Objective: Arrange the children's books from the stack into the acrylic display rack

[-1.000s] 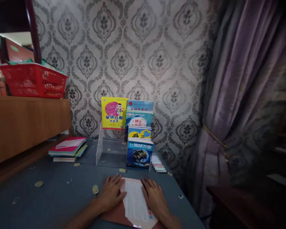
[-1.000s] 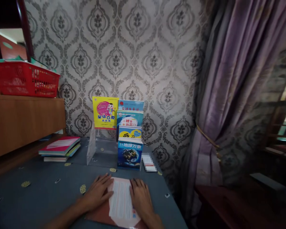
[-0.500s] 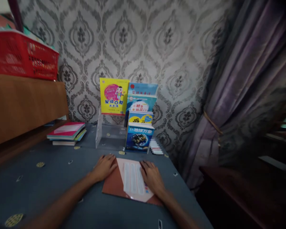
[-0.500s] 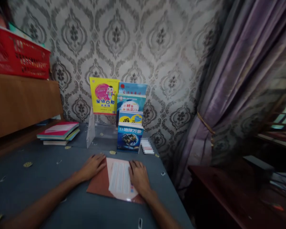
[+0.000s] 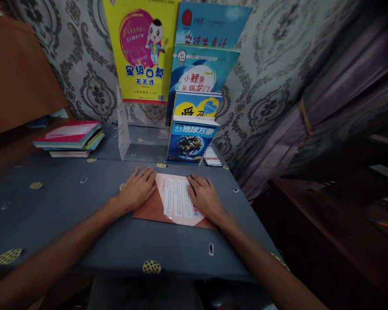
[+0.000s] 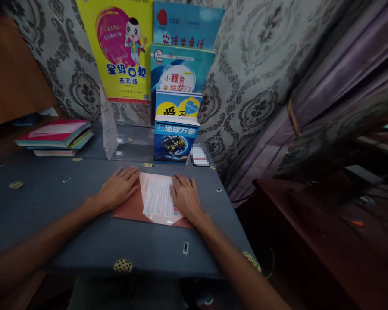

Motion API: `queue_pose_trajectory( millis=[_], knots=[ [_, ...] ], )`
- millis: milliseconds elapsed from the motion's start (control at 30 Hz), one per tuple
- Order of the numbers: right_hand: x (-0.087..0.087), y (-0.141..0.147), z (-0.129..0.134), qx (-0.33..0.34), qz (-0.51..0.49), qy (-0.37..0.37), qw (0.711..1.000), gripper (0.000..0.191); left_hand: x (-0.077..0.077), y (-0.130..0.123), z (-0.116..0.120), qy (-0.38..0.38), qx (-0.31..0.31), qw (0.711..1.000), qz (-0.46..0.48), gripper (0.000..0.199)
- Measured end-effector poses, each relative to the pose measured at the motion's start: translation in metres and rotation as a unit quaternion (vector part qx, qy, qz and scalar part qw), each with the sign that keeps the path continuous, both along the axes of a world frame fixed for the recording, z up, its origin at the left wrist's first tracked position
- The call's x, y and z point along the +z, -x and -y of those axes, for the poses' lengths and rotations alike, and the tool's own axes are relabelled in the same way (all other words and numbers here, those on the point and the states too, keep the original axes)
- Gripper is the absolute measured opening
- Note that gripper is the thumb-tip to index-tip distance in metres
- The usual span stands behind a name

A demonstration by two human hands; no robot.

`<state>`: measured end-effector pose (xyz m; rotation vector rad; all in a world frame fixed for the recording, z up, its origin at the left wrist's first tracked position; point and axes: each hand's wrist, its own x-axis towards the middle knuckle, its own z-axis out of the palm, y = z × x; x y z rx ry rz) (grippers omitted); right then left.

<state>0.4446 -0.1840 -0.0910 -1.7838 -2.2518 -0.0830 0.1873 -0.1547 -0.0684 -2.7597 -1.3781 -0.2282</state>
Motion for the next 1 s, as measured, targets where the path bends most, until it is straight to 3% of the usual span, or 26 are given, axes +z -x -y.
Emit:
queue_pose_trajectory(
  millis=[133, 233, 367, 467, 567, 733, 867, 1000],
  knots=[
    [-0.003, -0.002, -0.002, 0.013, -0.008, 0.012, 1.0, 0.048, -0.003, -0.012, 0.023, 0.11, -0.152, 0.982, 0.033, 0.082],
    [-0.008, -0.005, -0.003, 0.021, -0.019, 0.0, 1.0, 0.048, -0.005, -0.019, 0.035, 0.164, -0.181, 0.969, 0.042, 0.1],
    [-0.014, -0.009, -0.003, 0.036, -0.026, -0.013, 0.999, 0.048, -0.006, -0.027, 0.041, 0.151, -0.168, 0.974, 0.018, 0.084],
    [-0.016, -0.011, -0.001, 0.05, -0.027, -0.017, 0.998, 0.048, -0.01, -0.032, 0.048, 0.105, -0.182, 0.977, -0.041, 0.071],
    [-0.015, -0.013, 0.002, 0.054, -0.035, -0.012, 0.998, 0.049, -0.011, -0.034, 0.057, 0.064, -0.201, 0.977, -0.039, 0.053],
    [-0.004, -0.026, 0.008, 0.069, -0.128, 0.033, 0.989, 0.051, 0.009, -0.029, 0.062, 0.048, -0.227, 0.972, -0.032, 0.039],
    [0.014, -0.041, 0.018, 0.071, -0.311, 0.122, 0.94, 0.059, 0.031, -0.021, 0.055, 0.094, -0.203, 0.975, -0.013, 0.033],
    [0.018, -0.053, 0.027, 0.014, -0.48, 0.22, 0.849, 0.068, 0.041, -0.011, 0.045, 0.154, -0.126, 0.965, 0.17, 0.037]
  ],
)
